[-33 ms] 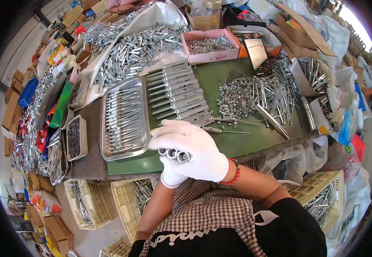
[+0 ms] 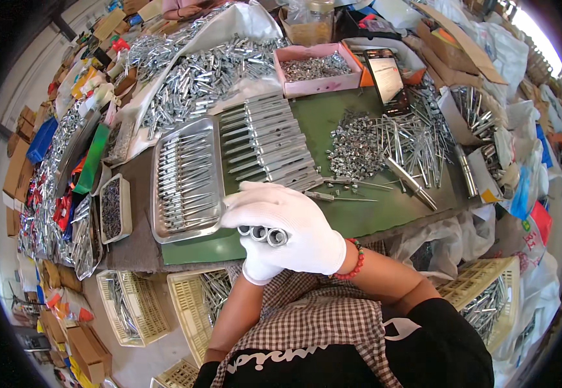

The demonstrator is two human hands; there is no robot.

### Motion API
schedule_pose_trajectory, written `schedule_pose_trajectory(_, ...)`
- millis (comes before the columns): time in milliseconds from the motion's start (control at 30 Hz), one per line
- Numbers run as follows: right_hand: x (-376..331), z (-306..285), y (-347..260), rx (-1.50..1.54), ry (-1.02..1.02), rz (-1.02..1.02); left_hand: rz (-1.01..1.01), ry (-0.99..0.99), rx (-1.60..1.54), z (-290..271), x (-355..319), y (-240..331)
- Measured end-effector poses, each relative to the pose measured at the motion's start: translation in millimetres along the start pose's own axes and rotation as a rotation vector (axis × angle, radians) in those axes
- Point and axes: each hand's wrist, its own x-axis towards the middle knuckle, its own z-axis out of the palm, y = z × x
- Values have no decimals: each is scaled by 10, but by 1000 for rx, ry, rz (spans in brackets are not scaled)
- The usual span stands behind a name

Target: Assembling metal tubes into a circular base unit at a workshop bench.

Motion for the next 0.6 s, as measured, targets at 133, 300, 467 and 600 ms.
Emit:
schedule_pose_trajectory(133,31,-85,-17,154,-13,-18,47,42,21,-45,226,181)
schedule_pose_trajectory(300,-18,-153,26,33,15,-46,106,101,55,11,490,467)
schedule_pose_trajectory(467,-15,-202,55,86,11,-57,156,171,107,11,610,813)
schedule_pose_trajectory(600,-4,-308,47,248,120,67,201,223,150,-90,881,989)
